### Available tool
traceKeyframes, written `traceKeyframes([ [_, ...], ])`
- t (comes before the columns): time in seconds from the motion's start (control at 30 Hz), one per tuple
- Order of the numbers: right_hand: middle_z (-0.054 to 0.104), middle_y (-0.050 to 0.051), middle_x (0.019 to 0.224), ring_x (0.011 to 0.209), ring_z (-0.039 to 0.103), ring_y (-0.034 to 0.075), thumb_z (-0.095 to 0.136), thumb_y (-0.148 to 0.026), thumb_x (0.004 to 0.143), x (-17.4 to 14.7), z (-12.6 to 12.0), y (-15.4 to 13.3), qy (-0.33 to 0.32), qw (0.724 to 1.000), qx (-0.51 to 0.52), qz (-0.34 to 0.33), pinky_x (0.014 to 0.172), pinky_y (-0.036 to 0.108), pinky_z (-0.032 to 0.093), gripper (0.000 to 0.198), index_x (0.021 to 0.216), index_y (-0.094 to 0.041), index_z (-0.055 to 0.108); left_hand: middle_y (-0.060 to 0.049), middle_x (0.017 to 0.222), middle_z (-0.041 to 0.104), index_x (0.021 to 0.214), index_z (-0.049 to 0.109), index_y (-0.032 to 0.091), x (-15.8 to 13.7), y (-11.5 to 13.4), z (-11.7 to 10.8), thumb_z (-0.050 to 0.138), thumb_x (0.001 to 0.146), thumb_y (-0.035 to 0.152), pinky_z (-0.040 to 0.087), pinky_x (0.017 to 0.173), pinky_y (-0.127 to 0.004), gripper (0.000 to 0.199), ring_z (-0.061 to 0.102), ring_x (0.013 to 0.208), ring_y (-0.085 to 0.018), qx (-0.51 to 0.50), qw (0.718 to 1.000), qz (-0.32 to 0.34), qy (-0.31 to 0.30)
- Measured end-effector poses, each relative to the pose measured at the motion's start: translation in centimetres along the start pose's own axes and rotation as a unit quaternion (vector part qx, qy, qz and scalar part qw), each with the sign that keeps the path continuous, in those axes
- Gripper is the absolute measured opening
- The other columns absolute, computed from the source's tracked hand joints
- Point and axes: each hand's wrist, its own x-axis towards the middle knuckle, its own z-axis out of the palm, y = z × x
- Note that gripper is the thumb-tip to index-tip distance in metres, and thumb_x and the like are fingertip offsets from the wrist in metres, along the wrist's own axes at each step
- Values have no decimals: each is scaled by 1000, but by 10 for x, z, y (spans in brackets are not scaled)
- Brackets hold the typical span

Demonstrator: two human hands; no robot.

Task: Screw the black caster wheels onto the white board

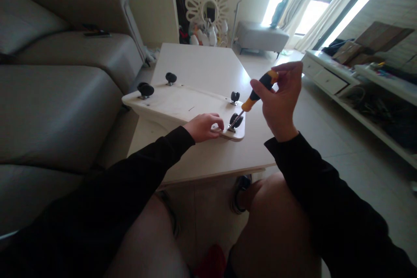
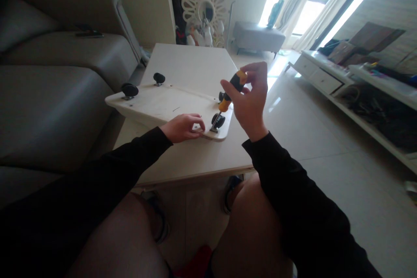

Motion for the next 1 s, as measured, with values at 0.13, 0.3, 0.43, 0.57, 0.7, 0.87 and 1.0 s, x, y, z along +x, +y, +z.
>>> traceKeyframes([
  [0.13, 71, 1, 113, 107, 74, 23, 71, -55, 91, -3, 2, -1, -54, 993, 86, 63, 98, 52, 64, 33, 111, -34, 55, -2, 91, 67, 88, 75, 19, 1, 0, 0, 74, 79, 14, 43, 72, -27, 10, 54, 68, -11, 2, 1000, -2, -1],
  [0.3, 70, -1, 111, 104, 75, 21, 76, -55, 87, 1, 2, 0, -62, 995, 71, 34, 99, 52, 64, 38, 108, -33, 54, -3, 95, 69, 88, 76, 18, 0, -3, 1, 74, 79, 13, 44, 73, -28, 11, 55, 70, -12, 4, 1000, -6, -6],
  [0.43, 65, -2, 100, 100, 72, 22, 86, -55, 76, 5, 0, 6, -6, 1000, 13, -3, 97, 52, 63, 47, 101, -32, 54, -3, 94, 68, 89, 76, 19, 0, -3, 1, 74, 79, 13, 44, 74, -28, 12, 55, 70, -12, 6, 1000, -4, -6],
  [0.57, 69, 0, 111, 103, 72, 21, 75, -55, 88, 3, 2, 4, -39, 996, 65, 50, 96, 50, 64, 34, 105, -34, 54, -2, 93, 68, 88, 76, 19, 0, -1, 0, 74, 79, 13, 43, 73, -27, 11, 54, 69, -12, 8, 1000, -1, -2],
  [0.7, 71, -1, 110, 109, 74, 23, 74, -53, 89, 1, 3, 0, -79, 992, 83, 45, 98, 53, 64, 34, 110, -35, 54, -2, 93, 67, 88, 76, 19, 1, 0, 0, 74, 79, 14, 43, 73, -28, 10, 55, 69, -12, 5, 1000, -6, -6],
  [0.87, 66, -1, 99, 107, 72, 25, 83, -52, 81, 4, 2, 5, -13, 1000, 8, -14, 97, 55, 64, 39, 105, -33, 58, -3, 95, 68, 89, 76, 19, 0, 0, -1, 73, 79, 13, 44, 75, -29, 12, 55, 70, -12, 1, 1000, -8, -9],
  [1.0, 69, 0, 107, 103, 74, 22, 72, -50, 90, 1, 3, 0, -53, 993, 85, 66, 94, 50, 66, 30, 110, -35, 56, -2, 94, 68, 88, 75, 20, 0, -1, 0, 72, 79, 14, 44, 74, -29, 11, 55, 70, -12, 5, 1000, -4, -5],
])
